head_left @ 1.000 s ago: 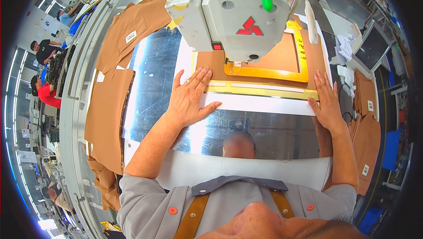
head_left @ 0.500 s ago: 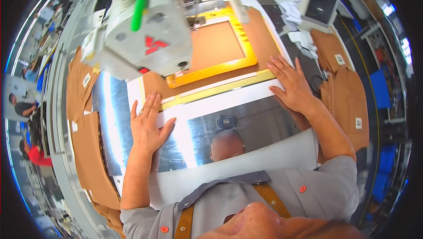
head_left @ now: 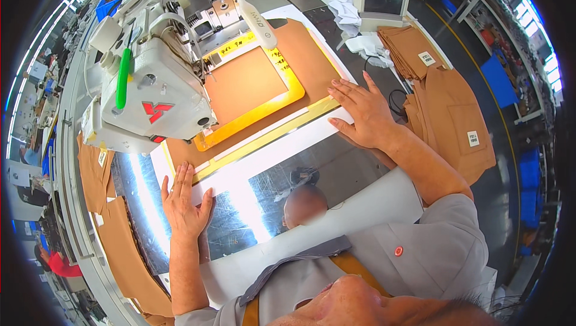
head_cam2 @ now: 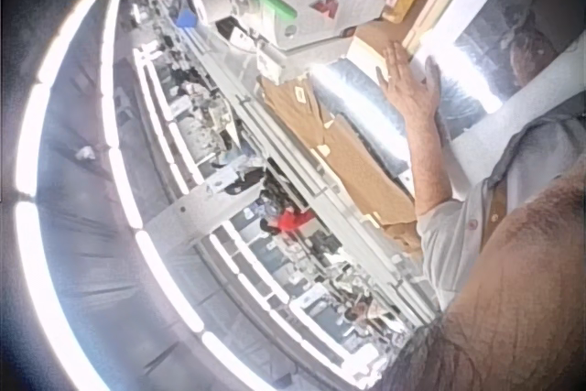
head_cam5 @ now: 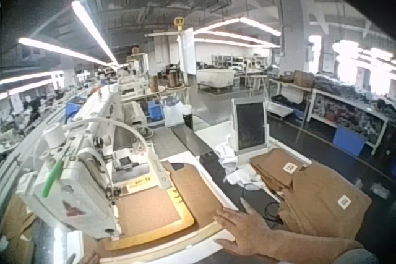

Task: The person places fabric panels and labeled patches into the template of a sewing machine, tucks and aligns the edges by hand, and operates the machine to stitch the patches onto the panels.

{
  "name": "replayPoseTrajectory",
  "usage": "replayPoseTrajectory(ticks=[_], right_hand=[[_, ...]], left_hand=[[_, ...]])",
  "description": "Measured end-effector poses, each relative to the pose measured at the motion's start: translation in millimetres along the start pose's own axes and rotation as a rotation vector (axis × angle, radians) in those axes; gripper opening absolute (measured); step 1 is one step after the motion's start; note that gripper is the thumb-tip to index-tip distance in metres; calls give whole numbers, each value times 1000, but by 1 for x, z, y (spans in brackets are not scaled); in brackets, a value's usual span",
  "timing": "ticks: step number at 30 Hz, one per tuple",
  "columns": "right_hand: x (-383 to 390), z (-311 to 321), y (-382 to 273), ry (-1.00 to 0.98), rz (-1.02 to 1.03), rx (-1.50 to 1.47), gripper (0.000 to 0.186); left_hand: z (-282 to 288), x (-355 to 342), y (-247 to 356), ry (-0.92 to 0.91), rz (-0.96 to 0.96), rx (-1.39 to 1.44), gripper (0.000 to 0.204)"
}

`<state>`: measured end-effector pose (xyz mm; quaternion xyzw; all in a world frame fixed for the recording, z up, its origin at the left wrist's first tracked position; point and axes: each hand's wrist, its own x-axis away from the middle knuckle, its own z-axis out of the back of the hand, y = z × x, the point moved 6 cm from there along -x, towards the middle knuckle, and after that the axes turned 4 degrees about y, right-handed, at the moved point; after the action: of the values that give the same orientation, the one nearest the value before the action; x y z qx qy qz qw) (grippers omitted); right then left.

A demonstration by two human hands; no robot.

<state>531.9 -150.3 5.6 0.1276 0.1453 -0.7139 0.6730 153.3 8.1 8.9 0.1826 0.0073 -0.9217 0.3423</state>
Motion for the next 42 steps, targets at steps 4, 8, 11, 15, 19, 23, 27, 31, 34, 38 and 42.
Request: replayPoseTrajectory(ticks=[4,8,11,15,19,23,27,31,34,38,42], right_hand=[[-1,5,-1,15,-12,46,60],[-1,5,1,56,-34,-2,59],[0,5,2,86,-41,6,60],[-1,7,0,57,-49,59,62],[1,5,-1,60,-62,50,62],[-3,3,-4,68,-36,-6,59],[-3,8,-4,63,-35,13,54],[-4,14,-3,25,-15,108,56],[-6,8,-3,35,16,148,56],[-9,2,-7,22,40,161,56],[-6,2,-9,25,36,210,54]], left_hand=[[0,-2,0,28,-4,-17,57],[-1,-1,-5,43,19,-11,56],[0,-4,-1,79,2,-22,55],[0,-3,-4,65,16,6,53],[1,-3,-4,63,15,-4,52],[5,5,-6,89,33,-16,51],[2,1,-4,104,59,63,52],[5,-1,-4,133,79,55,52],[7,-2,-6,145,51,45,51],[6,1,-16,160,83,69,52],[5,3,-16,170,72,78,53]])
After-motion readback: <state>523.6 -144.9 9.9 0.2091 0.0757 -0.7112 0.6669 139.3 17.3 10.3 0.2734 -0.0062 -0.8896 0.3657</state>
